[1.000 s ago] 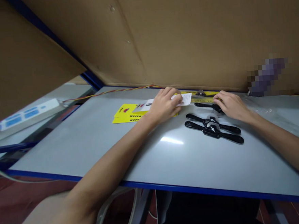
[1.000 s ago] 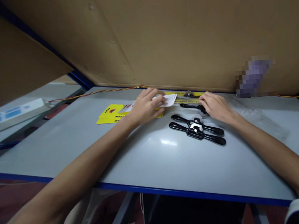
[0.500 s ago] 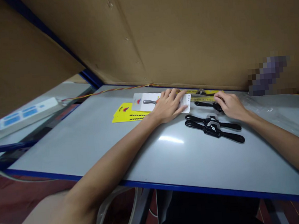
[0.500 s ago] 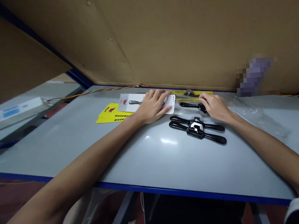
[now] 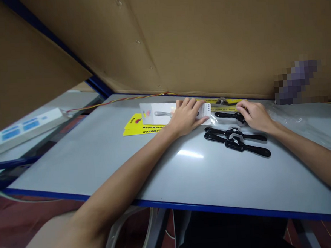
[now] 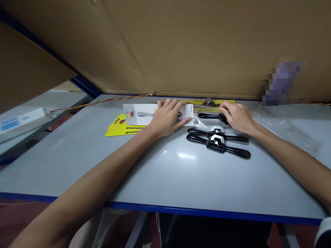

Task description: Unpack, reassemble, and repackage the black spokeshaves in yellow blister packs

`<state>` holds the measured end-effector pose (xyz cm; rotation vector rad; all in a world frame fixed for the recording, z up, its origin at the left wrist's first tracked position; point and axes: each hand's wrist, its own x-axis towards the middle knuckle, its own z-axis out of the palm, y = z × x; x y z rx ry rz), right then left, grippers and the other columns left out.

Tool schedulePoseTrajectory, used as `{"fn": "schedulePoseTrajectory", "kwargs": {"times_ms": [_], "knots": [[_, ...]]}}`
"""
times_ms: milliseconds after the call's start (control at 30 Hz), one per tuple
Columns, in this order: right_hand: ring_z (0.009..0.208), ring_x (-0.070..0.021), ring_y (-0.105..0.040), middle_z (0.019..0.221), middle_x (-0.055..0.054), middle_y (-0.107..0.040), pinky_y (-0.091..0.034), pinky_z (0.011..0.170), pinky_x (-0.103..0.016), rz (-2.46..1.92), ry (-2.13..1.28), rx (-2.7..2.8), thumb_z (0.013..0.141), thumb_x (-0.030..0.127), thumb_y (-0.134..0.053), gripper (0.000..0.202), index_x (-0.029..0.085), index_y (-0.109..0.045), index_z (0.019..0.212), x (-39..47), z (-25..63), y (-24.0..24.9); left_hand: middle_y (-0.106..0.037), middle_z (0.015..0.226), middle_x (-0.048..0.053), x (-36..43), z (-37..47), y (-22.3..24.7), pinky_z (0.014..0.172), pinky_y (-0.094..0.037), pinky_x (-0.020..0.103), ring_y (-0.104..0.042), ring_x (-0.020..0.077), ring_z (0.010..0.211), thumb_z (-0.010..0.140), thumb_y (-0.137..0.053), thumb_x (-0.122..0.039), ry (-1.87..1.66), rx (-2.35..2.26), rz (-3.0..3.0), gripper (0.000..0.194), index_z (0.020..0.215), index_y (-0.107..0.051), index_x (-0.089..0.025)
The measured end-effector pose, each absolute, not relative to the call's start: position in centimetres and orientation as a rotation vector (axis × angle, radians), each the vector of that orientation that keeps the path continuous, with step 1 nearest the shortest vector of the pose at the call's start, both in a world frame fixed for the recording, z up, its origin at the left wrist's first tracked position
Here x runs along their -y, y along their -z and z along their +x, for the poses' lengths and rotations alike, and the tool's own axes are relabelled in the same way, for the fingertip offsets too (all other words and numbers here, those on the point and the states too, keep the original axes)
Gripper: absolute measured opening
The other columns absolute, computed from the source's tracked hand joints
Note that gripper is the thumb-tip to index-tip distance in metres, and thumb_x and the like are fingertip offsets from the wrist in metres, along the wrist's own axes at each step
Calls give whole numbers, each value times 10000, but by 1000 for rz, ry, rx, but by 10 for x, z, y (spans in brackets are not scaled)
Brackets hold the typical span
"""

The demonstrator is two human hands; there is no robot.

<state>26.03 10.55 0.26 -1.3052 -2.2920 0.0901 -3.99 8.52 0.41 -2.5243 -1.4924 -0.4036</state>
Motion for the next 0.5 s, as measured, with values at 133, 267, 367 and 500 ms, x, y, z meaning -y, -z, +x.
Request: {"fn": "schedulePoseTrajectory", "kwargs": {"times_ms": [133, 267, 367, 500], "knots": [[923, -305, -719, 1047, -105, -795, -443, 762, -378, -1327, -43, 2307, 1036, 370, -413, 315, 218, -687, 1057, -104, 260, -4, -643, 1260, 167, -84, -39, -5, 975, -385, 473, -537, 358, 1173, 1029, -429, -608, 382, 1474, -2554, 601, 1429, -509, -166], [946, -308, -729, 1050, -102, -798, -442, 762, -376, -1347, 23, 2331, 1045, 363, -398, 317, 221, -681, 1062, -101, 258, -5, -656, 1276, 173, -82, -36, -6, 983, -382, 487, -552, 358, 1151, 1025, -415, -593, 382, 1460, -2616, 598, 1412, -527, -153], [951, -305, -734, 1060, -99, -800, -439, 752, -370, -1366, 63, 2325, 1050, 364, -392, 317, 226, -676, 1065, -100, 257, -5, -654, 1301, 185, -81, -33, -7, 990, -382, 499, -559, 369, 1158, 1026, -395, -582, 351, 1507, -2613, 615, 1432, -519, -137], [954, -311, -738, 1070, -97, -802, -432, 734, -370, -1393, 95, 2304, 1050, 369, -393, 316, 226, -674, 1074, -101, 258, -3, -665, 1247, 197, -80, -31, -10, 978, -391, 498, -581, 375, 1143, 1025, -377, -570, 311, 1592, -2575, 620, 1419, -534, -117]]}}
